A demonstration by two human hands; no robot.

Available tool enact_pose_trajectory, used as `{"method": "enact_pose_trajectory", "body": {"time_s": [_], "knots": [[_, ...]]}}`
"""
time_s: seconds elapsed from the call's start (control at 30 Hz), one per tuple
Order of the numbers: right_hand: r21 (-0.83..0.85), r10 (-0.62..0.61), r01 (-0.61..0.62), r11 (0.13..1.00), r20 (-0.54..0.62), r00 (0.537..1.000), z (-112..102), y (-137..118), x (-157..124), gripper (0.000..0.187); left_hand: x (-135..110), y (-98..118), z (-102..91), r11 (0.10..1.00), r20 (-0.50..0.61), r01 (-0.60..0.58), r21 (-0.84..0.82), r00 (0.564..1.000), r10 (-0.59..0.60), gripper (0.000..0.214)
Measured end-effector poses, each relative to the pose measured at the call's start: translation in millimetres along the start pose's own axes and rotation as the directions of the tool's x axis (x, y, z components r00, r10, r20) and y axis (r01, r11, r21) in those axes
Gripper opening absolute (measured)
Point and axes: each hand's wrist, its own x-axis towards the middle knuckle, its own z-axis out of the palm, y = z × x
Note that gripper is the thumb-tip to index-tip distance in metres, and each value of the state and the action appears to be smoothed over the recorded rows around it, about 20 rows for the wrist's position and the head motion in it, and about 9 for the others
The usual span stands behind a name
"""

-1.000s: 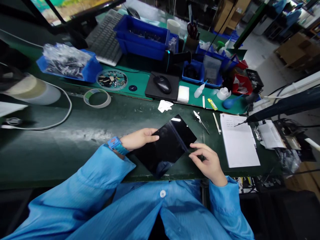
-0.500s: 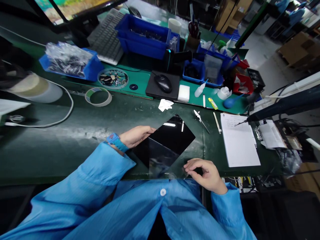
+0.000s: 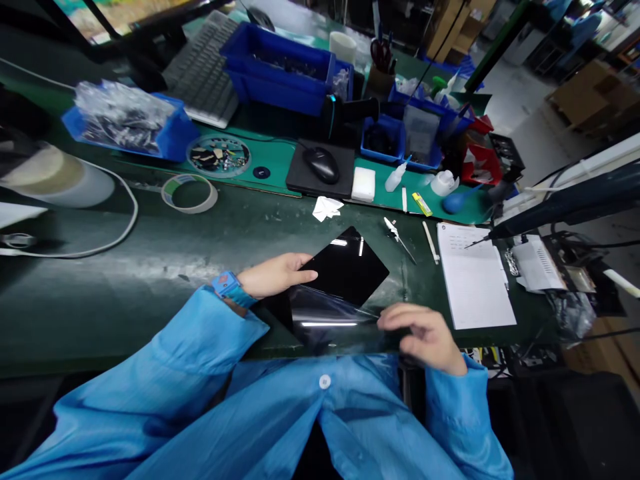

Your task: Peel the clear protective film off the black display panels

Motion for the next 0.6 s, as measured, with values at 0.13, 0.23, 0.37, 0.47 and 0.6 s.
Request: {"method": "enact_pose_trajectory", "body": {"time_s": [0.13, 0.23, 0.37, 0.47, 0.6], "knots": [[-0.041, 0.064, -0.121, 0.992, -0.66, 0.748, -6.9, 14.2, 23.9, 0.01, -1.6, 1.4, -0.6, 0.999, 0.043, -0.031, -0.034, 0.999, 0.032, 0.029], [-0.056, 0.137, -0.226, 0.973, -0.647, 0.75, -12.2, 19.1, 54.0, 0.03, -4.4, 4.6, -0.6, 0.996, 0.095, -0.012, -0.084, 0.995, 0.02, 0.03], [-0.033, 0.391, -0.438, 0.898, -0.396, 0.831, -14.8, 22.3, 84.1, 0.051, -7.3, 8.4, -0.5, 0.993, 0.14, -0.017, -0.119, 0.99, 0.034, 0.03], [0.003, 0.477, -0.508, 0.861, -0.35, 0.806, -10.3, 25.3, 89.2, 0.057, -7.6, 9.3, -1.9, 0.999, 0.096, -0.024, -0.043, 0.995, 0.028, 0.029], [0.016, 0.496, -0.539, 0.842, -0.415, 0.763, -5.6, 25.6, 82.7, 0.057, -6.6, 7.7, -1.9, 0.979, -0.031, 0.081, 0.189, 0.997, -0.076, 0.034]]}}
